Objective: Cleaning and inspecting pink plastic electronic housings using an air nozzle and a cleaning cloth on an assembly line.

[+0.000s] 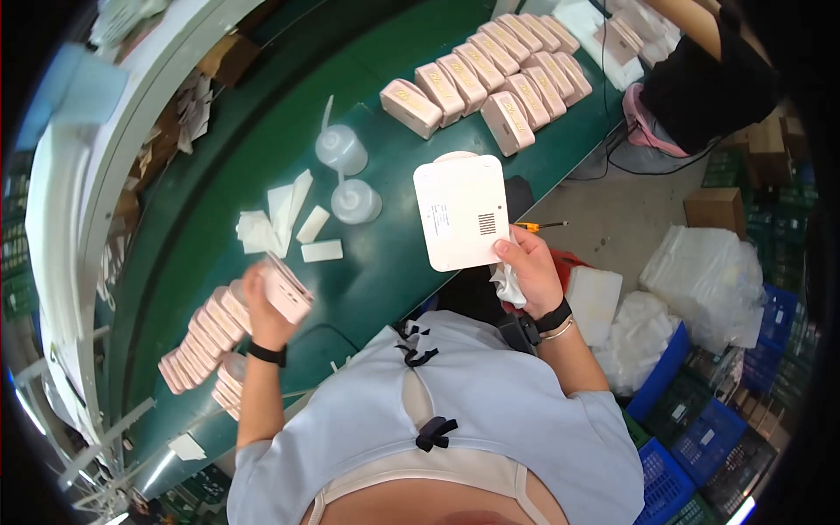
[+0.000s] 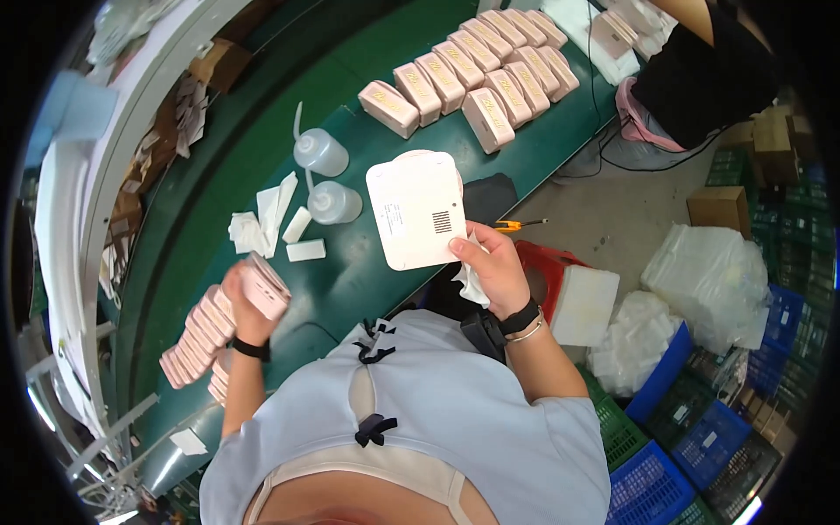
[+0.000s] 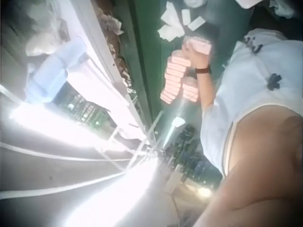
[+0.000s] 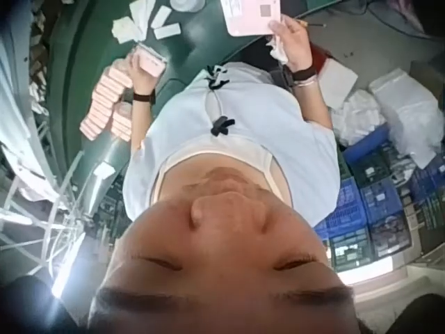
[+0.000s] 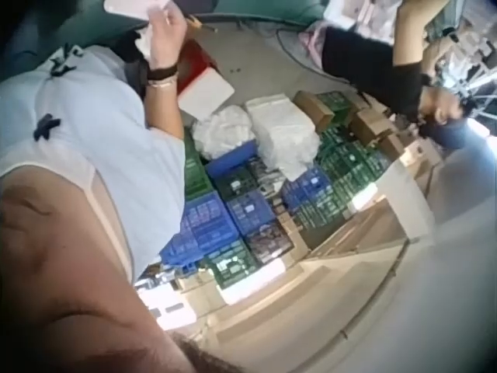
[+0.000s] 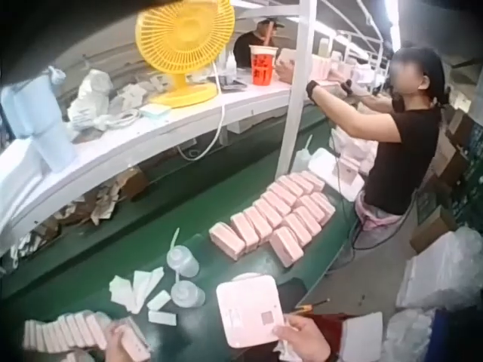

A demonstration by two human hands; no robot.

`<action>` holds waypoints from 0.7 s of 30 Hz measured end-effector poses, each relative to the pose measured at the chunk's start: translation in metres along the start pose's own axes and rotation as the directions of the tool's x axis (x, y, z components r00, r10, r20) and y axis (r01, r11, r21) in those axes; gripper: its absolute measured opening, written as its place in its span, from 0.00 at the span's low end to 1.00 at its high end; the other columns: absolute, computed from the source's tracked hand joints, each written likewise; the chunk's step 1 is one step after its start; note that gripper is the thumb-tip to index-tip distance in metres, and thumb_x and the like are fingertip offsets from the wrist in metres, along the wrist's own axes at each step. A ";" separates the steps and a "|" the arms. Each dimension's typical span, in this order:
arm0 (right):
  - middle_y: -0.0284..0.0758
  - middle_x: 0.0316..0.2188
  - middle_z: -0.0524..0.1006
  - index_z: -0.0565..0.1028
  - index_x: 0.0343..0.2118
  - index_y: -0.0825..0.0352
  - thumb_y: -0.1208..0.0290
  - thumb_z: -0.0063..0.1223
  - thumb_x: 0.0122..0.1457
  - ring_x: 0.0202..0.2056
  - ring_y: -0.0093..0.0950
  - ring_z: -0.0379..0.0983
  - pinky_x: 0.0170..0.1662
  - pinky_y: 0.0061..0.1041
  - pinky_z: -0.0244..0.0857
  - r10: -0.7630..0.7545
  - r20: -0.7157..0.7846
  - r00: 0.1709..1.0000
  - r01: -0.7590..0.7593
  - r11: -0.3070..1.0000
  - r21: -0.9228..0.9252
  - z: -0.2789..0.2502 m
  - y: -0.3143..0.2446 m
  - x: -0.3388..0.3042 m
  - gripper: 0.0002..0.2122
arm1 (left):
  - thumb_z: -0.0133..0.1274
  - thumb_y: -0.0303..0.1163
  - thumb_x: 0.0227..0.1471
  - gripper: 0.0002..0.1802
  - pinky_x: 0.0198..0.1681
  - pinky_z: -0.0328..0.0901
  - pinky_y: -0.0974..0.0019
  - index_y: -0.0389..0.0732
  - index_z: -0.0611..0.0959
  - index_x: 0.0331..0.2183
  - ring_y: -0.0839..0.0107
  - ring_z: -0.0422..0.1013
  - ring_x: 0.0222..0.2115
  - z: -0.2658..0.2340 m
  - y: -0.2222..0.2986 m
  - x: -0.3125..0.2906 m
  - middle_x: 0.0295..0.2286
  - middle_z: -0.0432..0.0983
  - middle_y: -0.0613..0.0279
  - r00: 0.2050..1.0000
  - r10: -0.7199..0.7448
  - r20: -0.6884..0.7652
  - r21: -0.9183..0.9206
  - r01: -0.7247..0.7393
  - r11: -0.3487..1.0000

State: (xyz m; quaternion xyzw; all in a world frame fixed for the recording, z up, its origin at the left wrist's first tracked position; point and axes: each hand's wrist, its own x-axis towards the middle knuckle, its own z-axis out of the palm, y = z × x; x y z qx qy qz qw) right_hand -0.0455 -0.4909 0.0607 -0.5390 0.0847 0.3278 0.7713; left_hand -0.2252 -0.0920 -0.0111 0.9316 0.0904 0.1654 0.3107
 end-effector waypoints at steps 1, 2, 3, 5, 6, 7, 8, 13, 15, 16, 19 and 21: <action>0.31 0.38 0.79 0.73 0.50 0.72 0.68 0.53 0.63 0.35 0.15 0.72 0.38 0.16 0.66 -0.024 0.005 1.000 0.024 1.000 0.002 0.000 0.004 -0.004 0.16 | 0.72 0.31 0.32 0.52 0.54 0.63 0.49 0.42 0.60 0.56 0.45 0.64 0.52 0.005 0.010 -0.020 0.53 0.60 0.43 0.997 0.072 0.002 0.105 -0.072 0.992; 0.31 0.37 0.79 0.74 0.51 0.72 0.67 0.54 0.63 0.36 0.16 0.73 0.39 0.17 0.66 -0.048 0.012 0.999 0.048 0.999 0.001 -0.001 0.010 -0.006 0.17 | 0.73 0.31 0.29 0.54 0.54 0.64 0.50 0.42 0.59 0.56 0.47 0.64 0.51 0.011 0.016 -0.038 0.54 0.58 0.42 0.990 0.139 0.009 0.209 -0.138 0.968; 0.31 0.37 0.80 0.74 0.51 0.73 0.66 0.55 0.63 0.36 0.17 0.73 0.41 0.18 0.67 -0.072 0.018 0.997 0.072 0.997 0.000 -0.002 0.016 -0.008 0.18 | 0.73 0.31 0.29 0.54 0.54 0.64 0.50 0.42 0.59 0.56 0.47 0.64 0.51 0.017 0.019 -0.053 0.54 0.58 0.42 0.991 0.131 -0.010 0.212 -0.126 0.969; 0.30 0.35 0.78 0.72 0.52 0.73 0.63 0.53 0.64 0.33 0.17 0.71 0.35 0.18 0.65 0.008 0.099 0.995 -0.015 0.997 0.077 -0.013 0.028 -0.008 0.20 | 0.74 0.31 0.29 0.56 0.54 0.63 0.49 0.43 0.58 0.57 0.44 0.63 0.52 0.028 0.023 -0.082 0.55 0.57 0.41 0.991 0.113 -0.066 0.146 -0.103 0.984; 0.30 0.32 0.76 0.71 0.53 0.72 0.60 0.51 0.64 0.30 0.16 0.69 0.30 0.18 0.63 0.087 0.163 0.983 -0.113 0.981 0.160 -0.023 0.033 -0.007 0.21 | 0.74 0.32 0.29 0.57 0.54 0.63 0.49 0.43 0.58 0.57 0.43 0.62 0.52 0.031 0.027 -0.093 0.55 0.56 0.40 0.991 0.101 -0.091 0.111 -0.091 0.990; 0.29 0.30 0.75 0.70 0.53 0.72 0.56 0.49 0.65 0.27 0.16 0.67 0.24 0.19 0.62 0.156 0.226 0.962 -0.209 0.949 0.234 -0.032 0.041 -0.005 0.23 | 0.74 0.32 0.29 0.57 0.54 0.63 0.49 0.43 0.58 0.57 0.43 0.62 0.52 0.032 0.033 -0.100 0.55 0.56 0.40 0.990 0.093 -0.107 0.106 -0.081 0.991; 0.29 0.30 0.75 0.70 0.53 0.72 0.56 0.49 0.65 0.27 0.16 0.67 0.24 0.19 0.62 0.159 0.231 0.960 -0.210 0.953 0.217 -0.037 0.051 0.002 0.23 | 0.74 0.32 0.29 0.57 0.55 0.62 0.49 0.44 0.57 0.58 0.43 0.62 0.52 0.031 0.039 -0.105 0.55 0.56 0.40 0.992 0.060 -0.108 0.068 -0.053 0.996; 0.30 0.32 0.73 0.67 0.55 0.73 0.46 0.48 0.62 0.24 0.18 0.61 0.26 0.19 0.60 0.235 0.528 0.816 -0.558 0.557 0.615 -0.075 0.109 0.058 0.32 | 0.74 0.32 0.29 0.59 0.57 0.59 0.49 0.45 0.56 0.60 0.44 0.59 0.55 0.031 0.061 -0.131 0.56 0.54 0.40 0.993 -0.054 -0.108 -0.034 0.050 0.998; 0.31 0.33 0.73 0.65 0.57 0.73 0.40 0.45 0.61 0.24 0.19 0.62 0.27 0.20 0.61 0.218 0.521 0.825 -0.563 0.390 0.728 -0.087 0.123 0.074 0.36 | 0.74 0.32 0.29 0.60 0.58 0.59 0.49 0.45 0.55 0.60 0.45 0.59 0.55 0.027 0.064 -0.138 0.56 0.54 0.41 0.992 -0.074 -0.105 -0.045 0.069 0.997; 0.31 0.33 0.73 0.65 0.57 0.73 0.40 0.45 0.61 0.24 0.19 0.62 0.27 0.20 0.61 0.226 0.528 0.819 -0.572 0.394 0.719 -0.089 0.124 0.079 0.36 | 0.75 0.32 0.29 0.60 0.58 0.58 0.49 0.45 0.55 0.60 0.45 0.59 0.55 0.024 0.066 -0.142 0.57 0.54 0.41 0.989 -0.089 -0.121 -0.066 0.081 0.995; 0.31 0.33 0.72 0.68 0.54 0.75 0.48 0.55 0.57 0.23 0.18 0.60 0.26 0.19 0.58 0.143 0.584 0.799 -0.587 0.395 0.706 -0.097 0.125 0.088 0.33 | 0.75 0.32 0.29 0.61 0.59 0.58 0.49 0.46 0.55 0.60 0.46 0.59 0.56 0.023 0.070 -0.153 0.57 0.53 0.42 0.979 -0.128 -0.156 -0.109 0.112 0.988; 0.31 0.33 0.72 0.68 0.54 0.75 0.49 0.55 0.57 0.23 0.18 0.60 0.26 0.18 0.58 0.136 0.615 0.777 -0.614 0.381 0.692 -0.097 0.123 0.091 0.32 | 0.75 0.33 0.29 0.61 0.59 0.59 0.49 0.45 0.54 0.60 0.43 0.58 0.57 0.028 0.067 -0.157 0.57 0.54 0.41 0.971 -0.104 -0.215 -0.102 0.084 0.991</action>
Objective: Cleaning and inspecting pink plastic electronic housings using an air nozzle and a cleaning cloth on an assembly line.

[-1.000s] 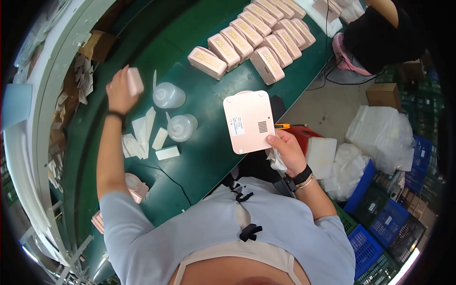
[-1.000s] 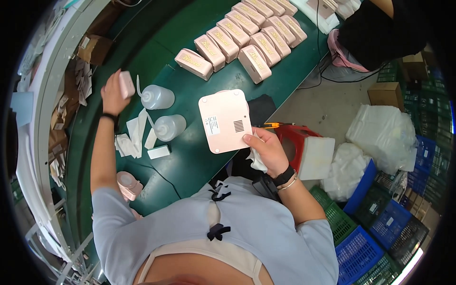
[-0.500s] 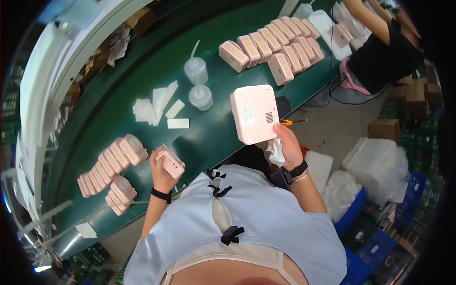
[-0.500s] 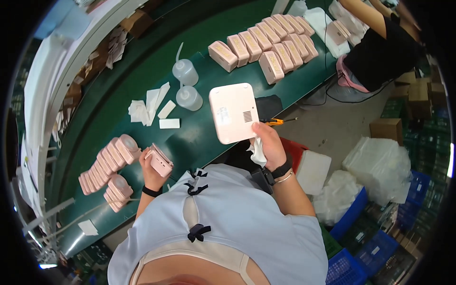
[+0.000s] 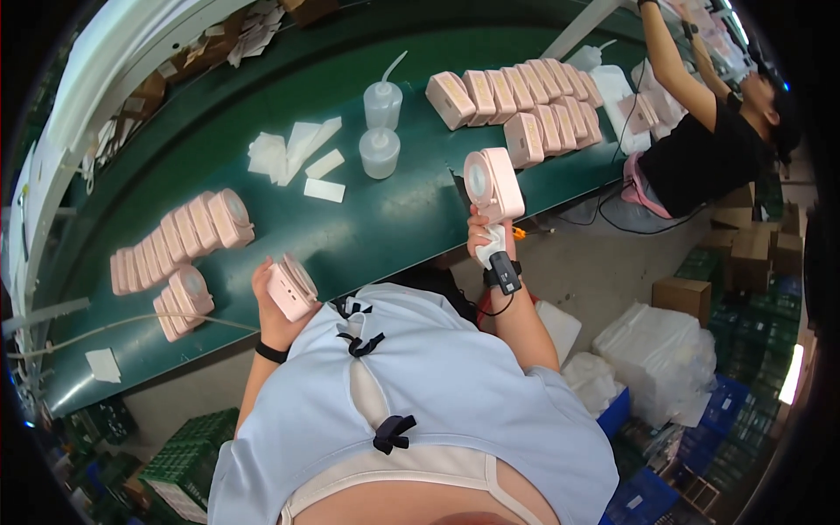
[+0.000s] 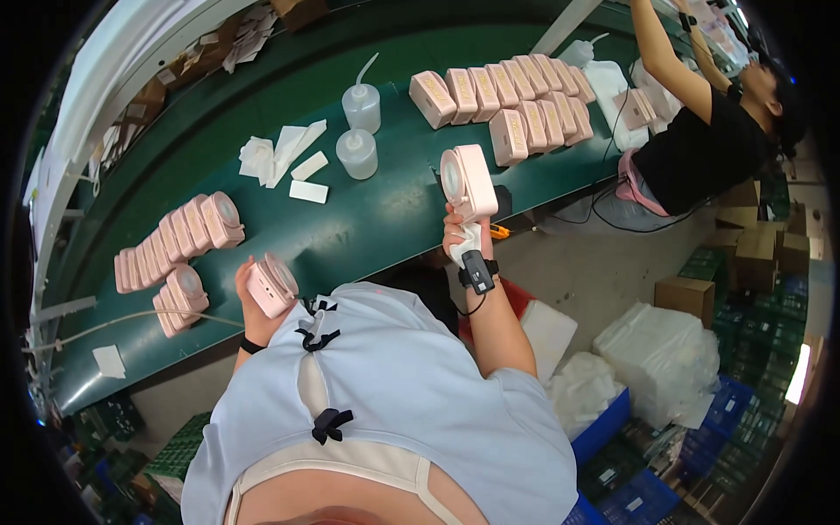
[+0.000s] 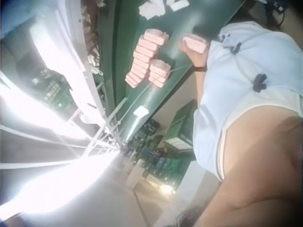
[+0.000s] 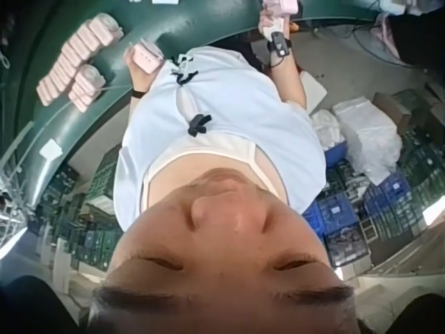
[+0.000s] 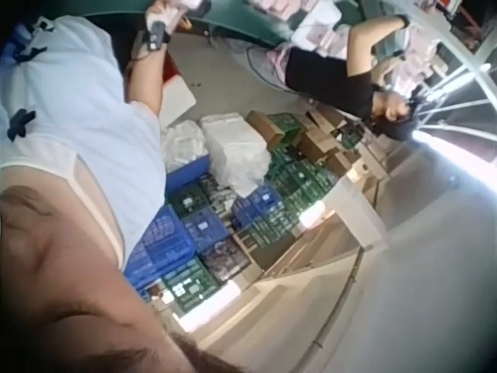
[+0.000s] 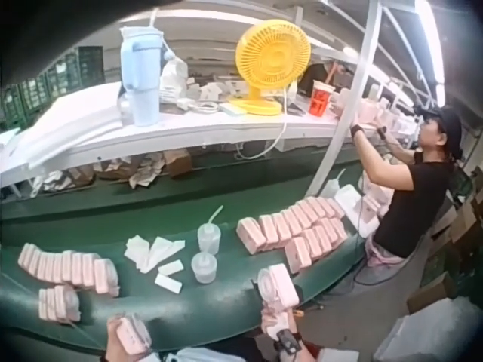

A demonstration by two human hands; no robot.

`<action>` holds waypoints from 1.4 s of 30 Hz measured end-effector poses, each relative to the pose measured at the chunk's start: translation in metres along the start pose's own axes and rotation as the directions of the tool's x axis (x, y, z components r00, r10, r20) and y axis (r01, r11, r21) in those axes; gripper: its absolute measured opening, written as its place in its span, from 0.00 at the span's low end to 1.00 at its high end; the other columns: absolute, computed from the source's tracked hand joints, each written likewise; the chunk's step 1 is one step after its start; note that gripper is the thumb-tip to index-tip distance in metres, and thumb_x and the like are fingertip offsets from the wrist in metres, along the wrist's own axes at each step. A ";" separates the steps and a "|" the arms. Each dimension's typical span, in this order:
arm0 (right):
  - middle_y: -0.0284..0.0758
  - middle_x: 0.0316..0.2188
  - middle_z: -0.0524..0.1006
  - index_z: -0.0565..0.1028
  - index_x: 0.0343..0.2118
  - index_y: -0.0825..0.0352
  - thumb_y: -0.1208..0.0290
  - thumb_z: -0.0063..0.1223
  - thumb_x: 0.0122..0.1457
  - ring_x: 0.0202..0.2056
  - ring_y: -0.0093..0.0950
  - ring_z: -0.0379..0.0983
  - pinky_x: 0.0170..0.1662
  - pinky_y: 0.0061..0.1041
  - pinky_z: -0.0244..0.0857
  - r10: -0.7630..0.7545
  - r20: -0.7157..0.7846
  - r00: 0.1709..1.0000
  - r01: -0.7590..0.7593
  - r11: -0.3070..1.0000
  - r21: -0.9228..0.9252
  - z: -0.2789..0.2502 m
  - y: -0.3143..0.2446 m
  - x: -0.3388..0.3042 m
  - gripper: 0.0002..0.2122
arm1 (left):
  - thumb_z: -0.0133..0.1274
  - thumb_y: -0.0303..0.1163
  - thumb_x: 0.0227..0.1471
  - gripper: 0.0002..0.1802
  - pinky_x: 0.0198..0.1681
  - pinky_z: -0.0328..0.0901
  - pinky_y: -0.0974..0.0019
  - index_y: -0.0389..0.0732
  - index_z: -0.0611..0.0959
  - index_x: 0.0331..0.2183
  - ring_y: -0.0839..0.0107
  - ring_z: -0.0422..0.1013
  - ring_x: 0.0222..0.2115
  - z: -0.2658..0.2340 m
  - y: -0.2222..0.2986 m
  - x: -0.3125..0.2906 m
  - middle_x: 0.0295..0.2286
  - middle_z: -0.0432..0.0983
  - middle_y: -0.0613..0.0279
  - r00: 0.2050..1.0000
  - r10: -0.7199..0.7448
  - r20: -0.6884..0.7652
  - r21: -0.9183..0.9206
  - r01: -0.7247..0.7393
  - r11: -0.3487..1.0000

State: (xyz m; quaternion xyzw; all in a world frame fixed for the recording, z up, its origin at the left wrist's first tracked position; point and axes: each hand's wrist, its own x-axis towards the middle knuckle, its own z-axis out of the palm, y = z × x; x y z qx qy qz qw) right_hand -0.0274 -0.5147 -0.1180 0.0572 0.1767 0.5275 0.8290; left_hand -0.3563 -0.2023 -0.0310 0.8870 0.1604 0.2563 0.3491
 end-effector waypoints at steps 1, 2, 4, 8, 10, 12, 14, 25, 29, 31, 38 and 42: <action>0.31 0.32 0.72 0.68 0.54 0.75 0.49 0.55 0.57 0.23 0.19 0.60 0.26 0.18 0.58 0.020 0.027 0.999 -0.020 1.000 0.014 0.001 -0.002 0.001 0.32 | 0.76 0.34 0.28 0.62 0.58 0.60 0.48 0.44 0.54 0.60 0.42 0.58 0.57 0.002 -0.003 -0.003 0.57 0.54 0.40 0.999 0.015 -0.029 -0.001 -0.015 1.000; 0.31 0.32 0.72 0.68 0.54 0.76 0.50 0.55 0.57 0.23 0.19 0.60 0.26 0.18 0.58 0.038 0.054 0.998 -0.039 0.999 0.026 0.002 -0.004 0.002 0.32 | 0.76 0.34 0.28 0.62 0.58 0.60 0.48 0.44 0.54 0.60 0.42 0.58 0.57 0.005 -0.006 -0.006 0.57 0.54 0.40 0.999 0.008 -0.037 -0.003 -0.008 1.000; 0.31 0.32 0.72 0.69 0.53 0.75 0.50 0.55 0.58 0.23 0.19 0.61 0.26 0.18 0.59 0.019 -0.015 1.000 -0.019 0.999 0.040 0.001 -0.012 0.008 0.31 | 0.76 0.34 0.29 0.62 0.59 0.59 0.48 0.44 0.53 0.60 0.42 0.57 0.58 0.013 -0.014 -0.013 0.57 0.54 0.40 0.999 -0.007 -0.049 0.034 0.009 0.999; 0.32 0.33 0.73 0.70 0.52 0.76 0.50 0.55 0.58 0.26 0.21 0.66 0.29 0.20 0.63 -0.119 -0.163 0.979 0.093 0.982 -0.163 0.001 -0.037 0.021 0.30 | 0.76 0.34 0.30 0.63 0.60 0.58 0.48 0.43 0.52 0.61 0.43 0.56 0.59 0.026 -0.025 -0.025 0.57 0.53 0.40 0.997 0.016 -0.081 0.081 -0.010 0.997; 0.33 0.35 0.73 0.68 0.52 0.76 0.50 0.56 0.57 0.30 0.24 0.70 0.33 0.24 0.66 -0.301 -0.145 0.942 0.167 0.800 -0.576 0.004 -0.046 0.027 0.31 | 0.75 0.34 0.30 0.63 0.61 0.57 0.48 0.42 0.51 0.61 0.43 0.56 0.59 0.027 -0.029 -0.030 0.58 0.53 0.40 0.995 0.032 -0.093 0.101 -0.023 0.995; 0.36 0.36 0.73 0.69 0.51 0.76 0.53 0.58 0.56 0.32 0.28 0.71 0.35 0.26 0.67 -0.531 -0.104 0.841 0.266 0.573 -0.775 0.003 -0.052 0.037 0.30 | 0.75 0.34 0.31 0.63 0.61 0.57 0.48 0.42 0.51 0.61 0.44 0.56 0.58 0.027 -0.035 -0.034 0.58 0.53 0.40 0.994 0.015 -0.111 0.141 0.001 0.990; 0.40 0.38 0.73 0.69 0.49 0.76 0.58 0.62 0.54 0.37 0.36 0.73 0.38 0.32 0.69 -0.837 0.154 0.526 0.251 -0.021 -0.968 0.011 -0.051 0.044 0.27 | 0.75 0.34 0.31 0.63 0.61 0.57 0.48 0.42 0.51 0.62 0.44 0.56 0.58 0.026 -0.029 -0.033 0.58 0.52 0.40 0.992 0.005 -0.124 0.157 0.015 0.987; 0.54 0.46 0.68 0.69 0.48 0.76 0.69 0.65 0.52 0.46 0.50 0.68 0.54 0.42 0.61 -0.668 0.738 0.091 -0.340 -0.718 -0.608 0.011 -0.109 0.095 0.24 | 0.76 0.40 0.32 0.63 0.61 0.56 0.45 0.47 0.51 0.61 0.44 0.55 0.60 -0.003 0.003 -0.006 0.59 0.51 0.41 0.961 0.063 -0.268 -0.028 -0.073 0.997; 0.46 0.45 0.71 0.70 0.48 0.73 0.72 0.61 0.57 0.44 0.38 0.68 0.52 0.35 0.62 -0.681 0.680 0.273 -0.113 -0.724 -0.680 0.027 -0.011 0.084 0.19 | 0.77 0.43 0.31 0.65 0.60 0.58 0.43 0.53 0.48 0.61 0.41 0.55 0.61 0.000 0.010 0.011 0.58 0.51 0.41 0.914 0.149 -0.378 -0.166 -0.225 0.960; 0.40 0.46 0.73 0.70 0.50 0.71 0.71 0.57 0.61 0.38 0.27 0.69 0.44 0.25 0.65 -0.540 0.344 0.768 0.022 -0.516 -0.857 0.046 0.045 0.081 0.17 | 0.77 0.44 0.31 0.66 0.60 0.58 0.43 0.54 0.48 0.61 0.41 0.55 0.60 0.000 0.017 0.024 0.58 0.51 0.41 0.896 0.184 -0.405 -0.164 -0.269 0.949; 0.34 0.47 0.77 0.68 0.57 0.68 0.67 0.57 0.61 0.28 0.13 0.66 0.30 0.13 0.60 0.431 -0.133 0.893 -0.273 0.282 -0.920 0.120 0.188 0.111 0.23 | 0.78 0.46 0.29 0.69 0.61 0.59 0.44 0.56 0.45 0.61 0.41 0.57 0.60 -0.001 0.055 0.076 0.59 0.50 0.40 0.821 0.282 -0.497 -0.332 -0.480 0.812; 0.35 0.48 0.76 0.69 0.57 0.69 0.68 0.61 0.58 0.35 0.16 0.71 0.35 0.15 0.64 0.331 -0.108 0.937 -0.158 0.126 -0.979 0.148 0.208 0.121 0.25 | 0.79 0.46 0.28 0.72 0.62 0.57 0.45 0.53 0.44 0.63 0.45 0.56 0.61 -0.007 0.054 0.080 0.61 0.49 0.41 0.780 0.332 -0.531 -0.257 -0.521 0.814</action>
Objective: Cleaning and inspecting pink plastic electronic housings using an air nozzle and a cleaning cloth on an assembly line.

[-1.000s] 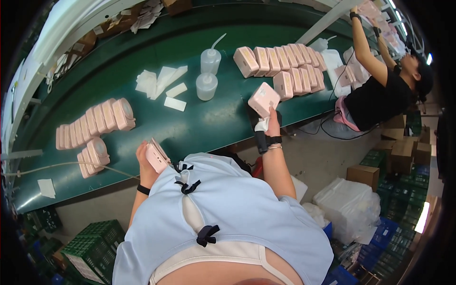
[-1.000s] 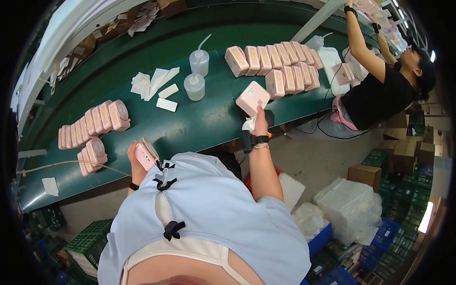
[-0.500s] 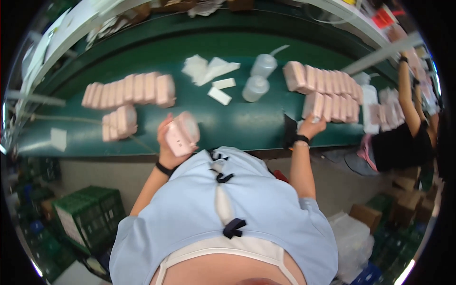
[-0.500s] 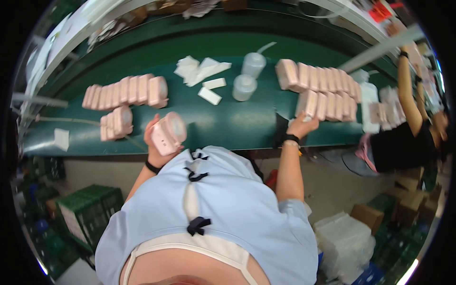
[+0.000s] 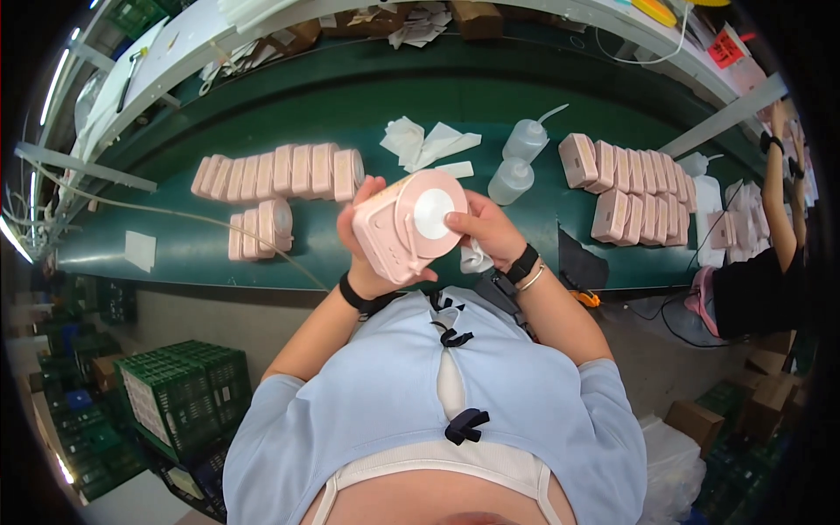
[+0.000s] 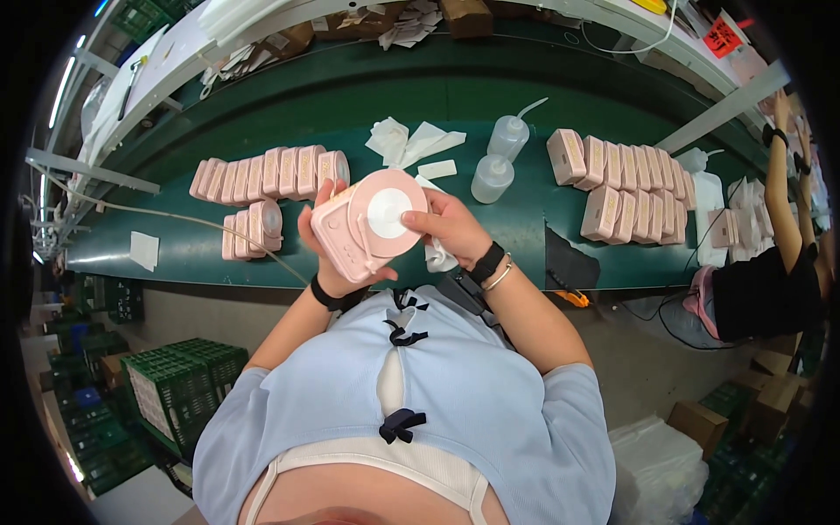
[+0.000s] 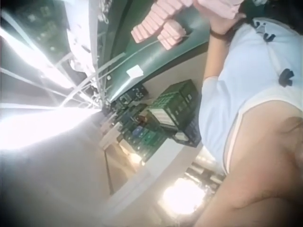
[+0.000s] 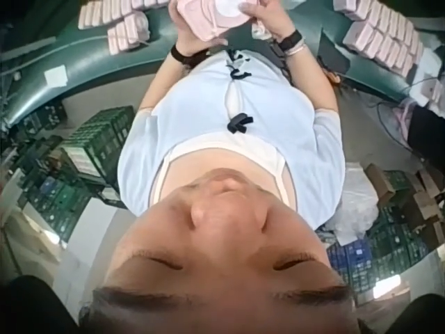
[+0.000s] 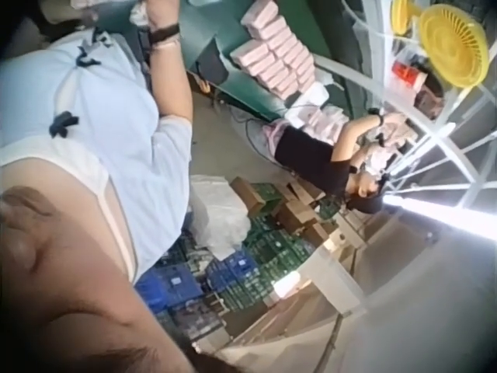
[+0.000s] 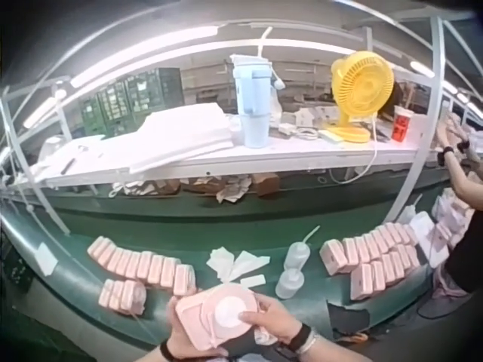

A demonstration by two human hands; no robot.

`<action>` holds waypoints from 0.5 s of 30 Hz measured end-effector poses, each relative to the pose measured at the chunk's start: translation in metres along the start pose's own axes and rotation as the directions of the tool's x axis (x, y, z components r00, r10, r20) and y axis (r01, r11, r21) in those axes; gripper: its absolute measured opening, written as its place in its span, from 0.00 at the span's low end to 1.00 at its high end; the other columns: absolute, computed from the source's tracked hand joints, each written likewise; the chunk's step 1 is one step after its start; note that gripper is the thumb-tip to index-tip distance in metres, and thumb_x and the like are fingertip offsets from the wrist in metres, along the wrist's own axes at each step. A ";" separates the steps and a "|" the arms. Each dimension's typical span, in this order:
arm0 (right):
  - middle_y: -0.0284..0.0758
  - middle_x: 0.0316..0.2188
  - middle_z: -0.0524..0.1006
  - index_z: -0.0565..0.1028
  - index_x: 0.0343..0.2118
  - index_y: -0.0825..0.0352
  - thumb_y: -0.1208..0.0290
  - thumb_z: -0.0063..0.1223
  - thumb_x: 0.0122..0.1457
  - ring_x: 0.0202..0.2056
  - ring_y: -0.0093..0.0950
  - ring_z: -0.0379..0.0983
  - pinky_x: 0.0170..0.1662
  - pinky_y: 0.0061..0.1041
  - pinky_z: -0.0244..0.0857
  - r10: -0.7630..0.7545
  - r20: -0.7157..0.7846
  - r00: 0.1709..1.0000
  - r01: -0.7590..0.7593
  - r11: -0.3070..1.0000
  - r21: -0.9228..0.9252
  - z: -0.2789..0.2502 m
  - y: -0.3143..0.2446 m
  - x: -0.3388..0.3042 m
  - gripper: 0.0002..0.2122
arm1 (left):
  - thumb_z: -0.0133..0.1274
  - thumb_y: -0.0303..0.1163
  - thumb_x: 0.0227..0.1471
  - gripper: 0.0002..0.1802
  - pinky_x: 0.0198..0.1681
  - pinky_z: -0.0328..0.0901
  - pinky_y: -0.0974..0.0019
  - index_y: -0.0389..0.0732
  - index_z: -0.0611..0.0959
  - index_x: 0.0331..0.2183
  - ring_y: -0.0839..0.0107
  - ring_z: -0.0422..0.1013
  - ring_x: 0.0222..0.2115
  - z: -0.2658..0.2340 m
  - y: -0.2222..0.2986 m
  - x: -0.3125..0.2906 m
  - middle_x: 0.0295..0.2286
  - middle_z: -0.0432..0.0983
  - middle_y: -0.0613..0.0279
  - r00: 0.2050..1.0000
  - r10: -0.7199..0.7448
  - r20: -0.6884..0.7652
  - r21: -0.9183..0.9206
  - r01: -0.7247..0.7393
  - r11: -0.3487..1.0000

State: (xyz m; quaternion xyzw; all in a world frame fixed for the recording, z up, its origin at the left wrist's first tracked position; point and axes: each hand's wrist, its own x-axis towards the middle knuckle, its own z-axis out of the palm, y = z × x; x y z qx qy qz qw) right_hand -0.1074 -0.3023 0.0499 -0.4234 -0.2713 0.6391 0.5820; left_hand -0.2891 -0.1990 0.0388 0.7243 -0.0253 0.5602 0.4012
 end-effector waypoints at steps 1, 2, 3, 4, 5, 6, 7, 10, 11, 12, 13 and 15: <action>0.36 0.48 0.76 0.70 0.56 0.68 0.69 0.62 0.56 0.38 0.19 0.72 0.38 0.17 0.66 -0.058 -0.063 0.996 0.051 0.993 -0.105 0.003 -0.011 -0.002 0.25 | 0.79 0.45 0.28 0.71 0.62 0.56 0.47 0.51 0.46 0.63 0.48 0.56 0.61 -0.015 0.006 0.001 0.61 0.50 0.42 0.980 -0.182 0.076 -0.087 0.188 0.978; 0.37 0.48 0.76 0.71 0.55 0.68 0.71 0.64 0.54 0.41 0.21 0.74 0.41 0.19 0.68 -0.121 -0.120 0.985 0.094 0.973 -0.212 0.004 -0.021 -0.005 0.25 | 0.79 0.45 0.28 0.70 0.63 0.55 0.48 0.49 0.48 0.63 0.51 0.56 0.61 -0.030 0.013 0.002 0.62 0.51 0.44 0.922 -0.349 0.166 -0.155 0.374 0.915; 0.37 0.48 0.76 0.71 0.55 0.68 0.71 0.64 0.54 0.41 0.21 0.74 0.41 0.19 0.68 -0.127 -0.113 0.985 0.101 0.972 -0.213 0.007 -0.030 -0.007 0.25 | 0.79 0.45 0.28 0.70 0.63 0.55 0.49 0.46 0.50 0.64 0.53 0.57 0.62 -0.041 0.019 0.005 0.62 0.51 0.45 0.829 -0.496 0.259 -0.195 0.548 0.814; 0.36 0.47 0.76 0.72 0.54 0.68 0.73 0.65 0.52 0.43 0.24 0.74 0.43 0.21 0.68 -0.317 -0.062 0.947 0.266 0.874 -0.407 0.009 -0.036 -0.010 0.25 | 0.79 0.45 0.28 0.70 0.63 0.55 0.49 0.46 0.50 0.64 0.53 0.57 0.62 -0.046 0.020 0.007 0.62 0.51 0.45 0.832 -0.494 0.254 -0.191 0.544 0.817; 0.36 0.47 0.76 0.73 0.53 0.67 0.74 0.66 0.49 0.46 0.26 0.73 0.46 0.23 0.68 -0.483 0.027 0.875 0.410 0.711 -0.572 0.011 -0.041 -0.013 0.25 | 0.78 0.44 0.28 0.67 0.64 0.54 0.51 0.44 0.54 0.63 0.54 0.57 0.62 -0.051 0.022 0.009 0.62 0.53 0.47 0.822 -0.509 0.257 -0.119 0.550 0.827; 0.36 0.46 0.76 0.74 0.52 0.67 0.76 0.67 0.47 0.48 0.29 0.73 0.49 0.26 0.68 -0.610 0.144 0.779 0.519 0.500 -0.693 0.012 -0.043 -0.014 0.26 | 0.78 0.43 0.28 0.64 0.64 0.54 0.52 0.42 0.58 0.62 0.55 0.57 0.62 -0.055 0.022 0.010 0.62 0.55 0.48 0.808 -0.529 0.258 -0.045 0.557 0.829; 0.36 0.46 0.76 0.74 0.52 0.67 0.76 0.67 0.47 0.48 0.29 0.73 0.49 0.26 0.68 -0.607 0.150 0.781 0.523 0.503 -0.688 0.013 -0.044 -0.014 0.26 | 0.78 0.41 0.28 0.61 0.64 0.54 0.53 0.41 0.61 0.61 0.56 0.57 0.62 -0.059 0.023 0.011 0.61 0.57 0.50 0.794 -0.551 0.256 0.030 0.563 0.826; 0.36 0.46 0.76 0.75 0.50 0.65 0.80 0.68 0.42 0.48 0.31 0.73 0.51 0.28 0.66 -0.641 0.205 0.740 0.567 0.429 -0.704 0.019 -0.042 -0.019 0.27 | 0.76 0.38 0.31 0.51 0.61 0.58 0.55 0.39 0.69 0.56 0.55 0.62 0.59 -0.040 0.044 0.044 0.57 0.65 0.50 0.870 -0.434 0.233 0.360 0.338 0.870; 0.36 0.46 0.76 0.75 0.50 0.65 0.80 0.68 0.42 0.48 0.31 0.73 0.51 0.28 0.66 -0.639 0.209 0.741 0.570 0.432 -0.699 0.022 -0.043 -0.021 0.27 | 0.76 0.37 0.32 0.46 0.59 0.60 0.57 0.38 0.72 0.54 0.55 0.65 0.58 -0.034 0.049 0.050 0.55 0.68 0.50 0.895 -0.373 0.244 0.510 0.209 0.835; 0.37 0.46 0.76 0.75 0.50 0.66 0.79 0.67 0.43 0.48 0.31 0.73 0.52 0.27 0.65 -0.621 0.247 0.744 0.574 0.404 -0.712 0.026 -0.044 -0.022 0.27 | 0.76 0.37 0.32 0.46 0.59 0.60 0.57 0.38 0.72 0.54 0.55 0.65 0.58 -0.031 0.048 0.050 0.55 0.68 0.50 0.894 -0.377 0.242 0.514 0.211 0.831; 0.37 0.47 0.76 0.75 0.50 0.66 0.79 0.67 0.43 0.49 0.31 0.73 0.53 0.27 0.64 -0.601 0.283 0.747 0.578 0.377 -0.724 0.029 -0.045 -0.023 0.26 | 0.75 0.35 0.32 0.43 0.57 0.62 0.57 0.39 0.74 0.52 0.55 0.67 0.54 -0.029 0.047 0.050 0.52 0.71 0.51 0.890 -0.384 0.247 0.496 0.225 0.839; 0.37 0.47 0.76 0.75 0.50 0.66 0.78 0.67 0.44 0.49 0.31 0.72 0.54 0.27 0.63 -0.581 0.314 0.751 0.581 0.355 -0.733 0.033 -0.048 -0.029 0.26 | 0.73 0.31 0.32 0.38 0.52 0.66 0.57 0.40 0.77 0.49 0.54 0.73 0.48 -0.026 0.045 0.049 0.46 0.77 0.54 0.879 -0.399 0.261 0.457 0.252 0.853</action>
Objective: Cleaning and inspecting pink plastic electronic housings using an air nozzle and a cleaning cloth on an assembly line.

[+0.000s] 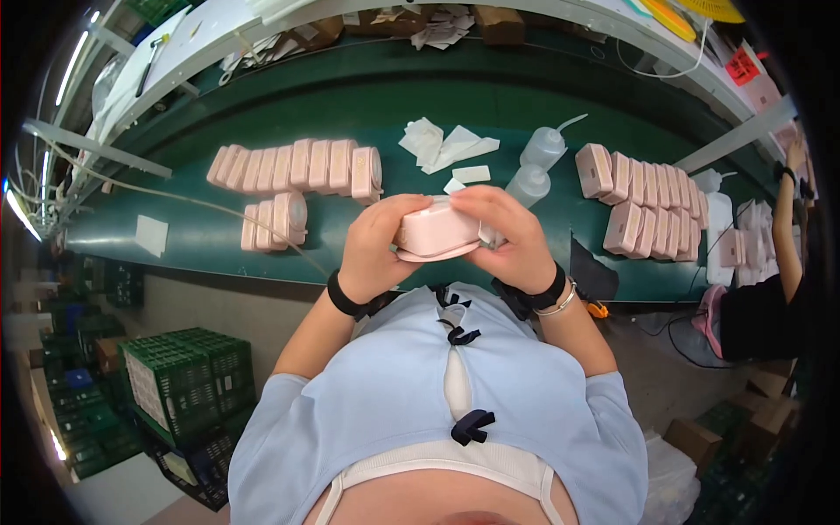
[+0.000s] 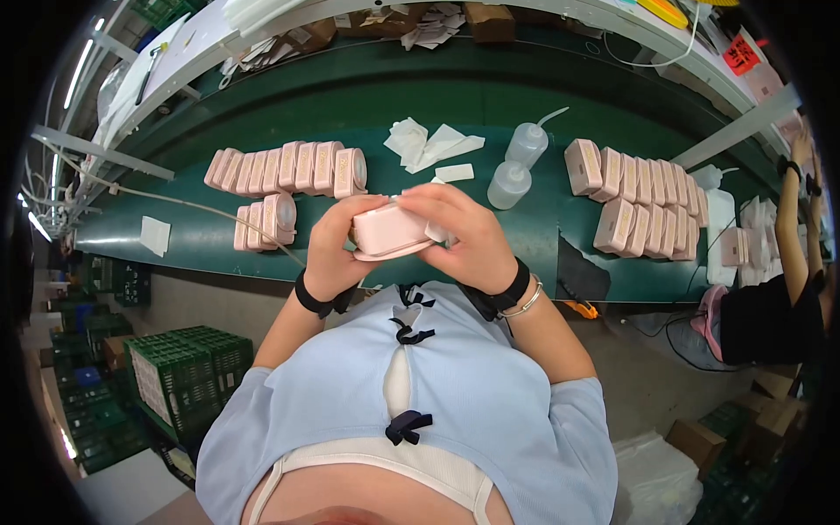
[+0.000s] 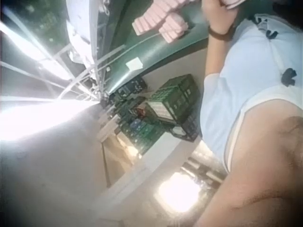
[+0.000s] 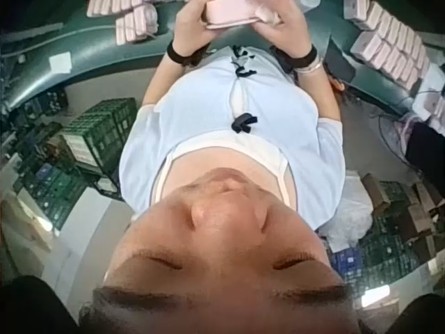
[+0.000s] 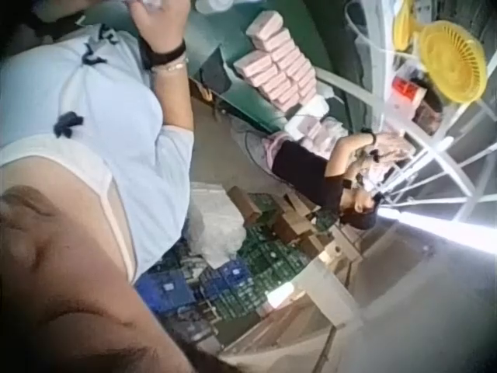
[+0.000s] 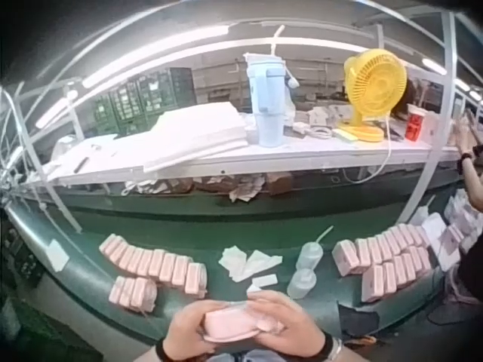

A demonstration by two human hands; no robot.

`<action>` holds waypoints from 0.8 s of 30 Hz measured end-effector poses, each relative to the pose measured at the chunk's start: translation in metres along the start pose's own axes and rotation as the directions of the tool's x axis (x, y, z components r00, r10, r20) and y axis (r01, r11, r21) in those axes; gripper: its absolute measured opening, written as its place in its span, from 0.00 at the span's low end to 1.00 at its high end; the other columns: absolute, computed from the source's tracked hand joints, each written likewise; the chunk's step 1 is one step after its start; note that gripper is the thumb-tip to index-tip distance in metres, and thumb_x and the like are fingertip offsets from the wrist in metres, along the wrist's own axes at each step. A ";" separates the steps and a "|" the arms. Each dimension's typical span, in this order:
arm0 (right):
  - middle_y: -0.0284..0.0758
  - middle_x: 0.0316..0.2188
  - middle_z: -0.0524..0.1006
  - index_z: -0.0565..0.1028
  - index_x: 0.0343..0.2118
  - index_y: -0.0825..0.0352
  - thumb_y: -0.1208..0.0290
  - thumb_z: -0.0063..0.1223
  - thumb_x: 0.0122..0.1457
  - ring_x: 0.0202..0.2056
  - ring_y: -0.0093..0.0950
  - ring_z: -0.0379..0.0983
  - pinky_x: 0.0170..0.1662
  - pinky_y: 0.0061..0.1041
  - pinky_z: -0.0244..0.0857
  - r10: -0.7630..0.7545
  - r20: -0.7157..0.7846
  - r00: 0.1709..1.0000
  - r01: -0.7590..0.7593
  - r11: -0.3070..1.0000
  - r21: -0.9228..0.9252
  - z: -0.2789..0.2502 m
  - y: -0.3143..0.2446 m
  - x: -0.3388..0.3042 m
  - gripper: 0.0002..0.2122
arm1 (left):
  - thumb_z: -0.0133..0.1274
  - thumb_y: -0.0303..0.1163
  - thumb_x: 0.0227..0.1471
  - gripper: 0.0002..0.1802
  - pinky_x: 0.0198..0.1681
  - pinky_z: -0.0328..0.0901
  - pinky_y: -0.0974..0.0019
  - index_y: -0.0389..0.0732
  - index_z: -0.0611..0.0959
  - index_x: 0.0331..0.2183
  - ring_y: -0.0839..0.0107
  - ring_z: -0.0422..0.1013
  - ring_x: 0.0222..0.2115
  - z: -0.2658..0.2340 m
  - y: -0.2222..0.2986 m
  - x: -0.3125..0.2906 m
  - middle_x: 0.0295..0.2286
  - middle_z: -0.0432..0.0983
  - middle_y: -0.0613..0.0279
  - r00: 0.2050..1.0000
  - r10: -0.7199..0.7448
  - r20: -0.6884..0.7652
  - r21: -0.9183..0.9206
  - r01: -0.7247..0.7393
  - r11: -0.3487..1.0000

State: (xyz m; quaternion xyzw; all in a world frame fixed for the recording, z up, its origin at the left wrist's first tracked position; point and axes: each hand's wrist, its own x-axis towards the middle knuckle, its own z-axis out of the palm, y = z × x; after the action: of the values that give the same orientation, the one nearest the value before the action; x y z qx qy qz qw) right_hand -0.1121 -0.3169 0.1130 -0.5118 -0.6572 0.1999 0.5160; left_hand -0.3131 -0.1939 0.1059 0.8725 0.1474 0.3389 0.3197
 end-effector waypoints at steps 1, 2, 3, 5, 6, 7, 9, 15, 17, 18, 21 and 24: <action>0.36 0.47 0.75 0.74 0.50 0.67 0.79 0.66 0.44 0.49 0.30 0.72 0.54 0.27 0.63 -0.001 -0.091 0.996 0.001 1.000 0.000 -0.004 -0.004 -0.001 0.26 | 0.73 0.31 0.32 0.38 0.52 0.66 0.57 0.40 0.77 0.49 0.54 0.73 0.48 0.002 0.001 0.000 0.46 0.77 0.54 1.000 -0.003 0.004 0.001 0.003 1.000; 0.36 0.48 0.75 0.74 0.50 0.67 0.80 0.66 0.45 0.49 0.29 0.71 0.53 0.26 0.63 0.000 -0.182 0.983 0.000 1.000 0.000 -0.008 -0.006 -0.003 0.26 | 0.72 0.30 0.32 0.35 0.50 0.67 0.57 0.40 0.78 0.47 0.55 0.74 0.46 0.005 0.002 -0.001 0.44 0.78 0.55 0.999 -0.012 -0.040 -0.018 0.012 1.000; 0.35 0.48 0.74 0.73 0.50 0.68 0.80 0.65 0.45 0.49 0.28 0.71 0.53 0.25 0.62 0.000 -0.273 0.962 0.000 1.000 0.000 -0.011 -0.006 -0.007 0.25 | 0.71 0.30 0.32 0.33 0.48 0.69 0.58 0.40 0.78 0.45 0.55 0.76 0.43 0.006 0.002 0.000 0.43 0.79 0.56 0.996 -0.020 -0.083 -0.037 0.017 0.999; 0.35 0.47 0.73 0.73 0.50 0.68 0.81 0.62 0.47 0.49 0.26 0.69 0.52 0.24 0.62 0.185 -0.217 0.958 -0.152 0.975 0.161 -0.027 0.015 -0.040 0.24 | 0.71 0.29 0.32 0.30 0.46 0.70 0.59 0.40 0.79 0.43 0.56 0.77 0.41 0.005 0.000 0.000 0.41 0.80 0.56 0.991 -0.037 -0.127 -0.055 0.030 0.998; 0.34 0.47 0.71 0.72 0.50 0.68 0.82 0.59 0.48 0.48 0.24 0.68 0.51 0.24 0.61 0.357 -0.139 0.924 -0.303 0.903 0.304 -0.030 0.017 -0.049 0.22 | 0.71 0.29 0.32 0.29 0.45 0.69 0.59 0.41 0.80 0.42 0.56 0.77 0.41 0.006 0.000 0.001 0.41 0.80 0.56 0.994 -0.018 -0.105 -0.005 0.017 1.000; 0.34 0.47 0.71 0.72 0.50 0.68 0.82 0.59 0.48 0.48 0.24 0.68 0.51 0.24 0.61 0.363 -0.140 0.921 -0.308 0.900 0.308 -0.028 0.020 -0.055 0.22 | 0.70 0.28 0.32 0.29 0.45 0.69 0.59 0.41 0.80 0.42 0.57 0.76 0.40 0.007 0.000 0.002 0.41 0.80 0.56 0.997 0.001 -0.082 0.043 0.003 0.999; 0.34 0.46 0.70 0.71 0.47 0.67 0.84 0.56 0.50 0.46 0.22 0.67 0.50 0.22 0.61 0.565 -0.275 0.778 -0.365 0.762 0.534 -0.025 0.025 -0.066 0.19 | 0.70 0.28 0.32 0.28 0.44 0.68 0.60 0.41 0.81 0.41 0.57 0.76 0.40 0.008 0.001 0.002 0.42 0.79 0.57 0.998 0.014 -0.054 0.086 -0.009 0.996; 0.36 0.46 0.69 0.71 0.42 0.66 0.87 0.49 0.53 0.42 0.23 0.70 0.49 0.22 0.63 0.329 -0.424 0.844 -0.107 0.877 0.468 -0.018 0.015 -0.043 0.14 | 0.70 0.29 0.31 0.27 0.42 0.66 0.61 0.41 0.81 0.40 0.58 0.75 0.37 0.012 0.007 0.002 0.40 0.80 0.58 0.997 0.039 0.062 0.068 -0.044 0.997; 0.38 0.45 0.72 0.71 0.41 0.67 0.89 0.48 0.51 0.42 0.26 0.72 0.48 0.23 0.66 0.059 -0.422 0.905 0.059 0.964 0.260 -0.009 0.002 -0.021 0.15 | 0.70 0.29 0.31 0.27 0.41 0.65 0.60 0.41 0.81 0.40 0.58 0.74 0.37 0.014 0.010 0.001 0.40 0.80 0.58 0.996 0.025 0.089 0.042 -0.029 0.999; 0.39 0.44 0.74 0.72 0.40 0.67 0.90 0.48 0.50 0.43 0.28 0.74 0.48 0.24 0.67 -0.059 -0.405 0.913 0.159 0.963 0.217 -0.002 -0.004 -0.011 0.15 | 0.70 0.29 0.31 0.27 0.42 0.65 0.60 0.41 0.81 0.40 0.58 0.74 0.37 0.014 0.013 0.000 0.39 0.80 0.58 0.996 0.002 0.092 0.044 -0.006 0.999; 0.41 0.45 0.77 0.75 0.40 0.68 0.92 0.49 0.48 0.45 0.33 0.76 0.47 0.25 0.70 -0.049 -0.126 0.991 0.072 0.979 0.190 0.010 -0.023 0.000 0.17 | 0.70 0.29 0.30 0.28 0.42 0.65 0.60 0.41 0.81 0.40 0.58 0.74 0.37 0.014 0.018 -0.001 0.39 0.80 0.59 0.995 -0.044 0.095 0.056 0.039 0.998; 0.42 0.48 0.78 0.78 0.41 0.68 0.93 0.49 0.46 0.47 0.36 0.77 0.47 0.26 0.71 -0.160 -0.062 0.985 0.165 0.981 0.099 0.019 -0.021 -0.002 0.19 | 0.71 0.30 0.30 0.29 0.41 0.65 0.60 0.40 0.81 0.40 0.58 0.74 0.37 0.014 0.012 -0.010 0.38 0.80 0.59 0.998 -0.062 0.005 0.032 0.062 0.998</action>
State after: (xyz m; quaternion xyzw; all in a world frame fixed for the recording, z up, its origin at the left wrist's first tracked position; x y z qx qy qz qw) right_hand -0.1390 -0.3220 0.1209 -0.4341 -0.6713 0.1771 0.5741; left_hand -0.3100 -0.2135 0.1010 0.8736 0.1787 0.3236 0.3166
